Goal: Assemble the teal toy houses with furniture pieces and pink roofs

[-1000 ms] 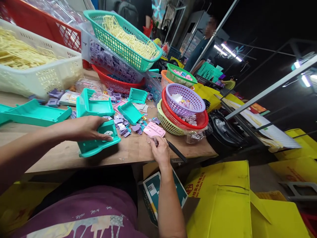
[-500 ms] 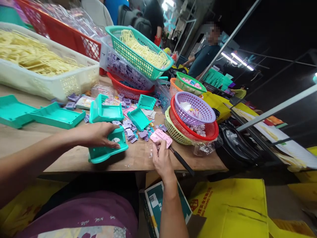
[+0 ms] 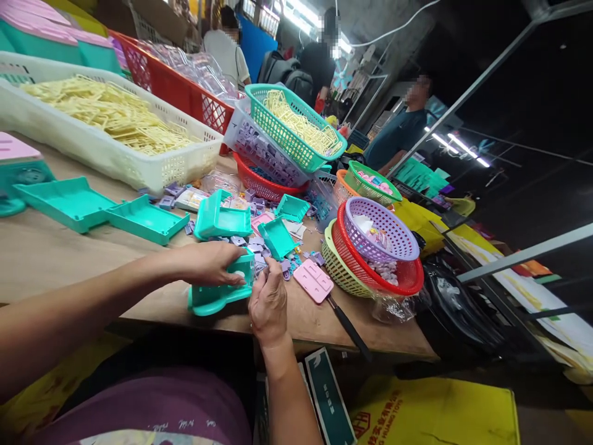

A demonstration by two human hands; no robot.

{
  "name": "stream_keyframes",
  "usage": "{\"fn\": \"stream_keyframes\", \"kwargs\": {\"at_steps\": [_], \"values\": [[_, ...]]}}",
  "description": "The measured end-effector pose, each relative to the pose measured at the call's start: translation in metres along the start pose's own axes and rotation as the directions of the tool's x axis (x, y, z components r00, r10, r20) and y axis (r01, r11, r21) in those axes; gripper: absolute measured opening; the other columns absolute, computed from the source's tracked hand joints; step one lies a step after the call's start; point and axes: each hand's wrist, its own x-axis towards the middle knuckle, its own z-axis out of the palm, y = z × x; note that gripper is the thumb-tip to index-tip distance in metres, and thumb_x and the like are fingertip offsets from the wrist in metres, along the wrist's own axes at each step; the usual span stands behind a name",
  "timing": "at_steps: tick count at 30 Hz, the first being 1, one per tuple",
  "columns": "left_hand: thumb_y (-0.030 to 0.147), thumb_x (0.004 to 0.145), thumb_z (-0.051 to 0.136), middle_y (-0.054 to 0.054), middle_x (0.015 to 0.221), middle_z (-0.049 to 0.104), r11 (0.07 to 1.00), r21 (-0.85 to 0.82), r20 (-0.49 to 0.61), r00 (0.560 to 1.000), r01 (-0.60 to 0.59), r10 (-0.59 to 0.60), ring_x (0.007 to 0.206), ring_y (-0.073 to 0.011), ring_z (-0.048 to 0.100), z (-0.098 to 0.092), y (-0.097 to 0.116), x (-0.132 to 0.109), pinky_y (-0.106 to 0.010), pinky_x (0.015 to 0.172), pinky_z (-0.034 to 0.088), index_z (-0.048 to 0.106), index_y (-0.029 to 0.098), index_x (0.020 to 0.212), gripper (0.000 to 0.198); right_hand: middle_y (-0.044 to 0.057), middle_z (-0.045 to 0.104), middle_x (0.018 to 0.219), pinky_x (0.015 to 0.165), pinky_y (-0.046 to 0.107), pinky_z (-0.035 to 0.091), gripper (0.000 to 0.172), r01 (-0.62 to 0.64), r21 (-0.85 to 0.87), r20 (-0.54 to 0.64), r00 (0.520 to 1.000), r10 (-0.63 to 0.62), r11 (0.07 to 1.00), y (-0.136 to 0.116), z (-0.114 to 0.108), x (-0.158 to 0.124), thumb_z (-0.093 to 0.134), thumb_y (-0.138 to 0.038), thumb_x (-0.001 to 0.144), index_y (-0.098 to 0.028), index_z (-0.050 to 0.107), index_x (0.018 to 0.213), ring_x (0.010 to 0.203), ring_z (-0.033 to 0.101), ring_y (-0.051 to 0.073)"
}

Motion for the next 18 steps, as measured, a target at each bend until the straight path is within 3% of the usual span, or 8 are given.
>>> {"fn": "stream_keyframes", "kwargs": {"at_steps": [6, 14, 18], "values": [[0.050, 0.083, 0.058, -0.017, 0.109, 0.071, 1.000, 0.008, -0.003, 1.000, 0.023, -0.023, 0.097, -0.0312, 0.068, -0.0001, 0.0010, 0.0004, -0.033, 0.073, 0.049, 0.063, 0.014, 0.108, 0.044, 0.014, 0.061, 0.112, 0.082, 0.040, 0.056, 0.033, 0.033, -0.044, 0.020, 0.999, -0.032, 0.998, 0.0005, -0.0052, 0.0032, 0.034, -0.016, 0.099, -0.018, 0.041, 0.131, 0.098, 0.065, 0.023], [0.050, 0.082, 0.060, -0.015, 0.106, 0.073, 1.000, -0.016, -0.016, 1.000, 0.016, -0.016, 0.094, -0.0287, 0.069, 0.0021, -0.0038, 0.0041, -0.031, 0.071, 0.049, 0.064, 0.016, 0.104, 0.040, 0.014, 0.060, 0.113, 0.081, 0.039, 0.055, 0.034, 0.102, -0.131, 0.050, 0.994, -0.096, 0.986, -0.0010, -0.0052, 0.0045, 0.033, -0.014, 0.098, -0.018, 0.040, 0.131, 0.100, 0.063, 0.024], [0.047, 0.083, 0.059, -0.016, 0.109, 0.072, 1.000, 0.007, 0.000, 1.000, 0.011, -0.011, 0.097, -0.0303, 0.068, -0.0010, -0.0008, 0.0009, -0.032, 0.073, 0.050, 0.064, 0.014, 0.107, 0.040, 0.015, 0.059, 0.108, 0.075, 0.040, 0.054, 0.037, 0.106, -0.225, 0.120, 0.990, -0.081, 0.969, -0.0044, -0.0064, 0.0040, 0.030, -0.013, 0.095, -0.017, 0.040, 0.131, 0.093, 0.062, 0.026]]}}
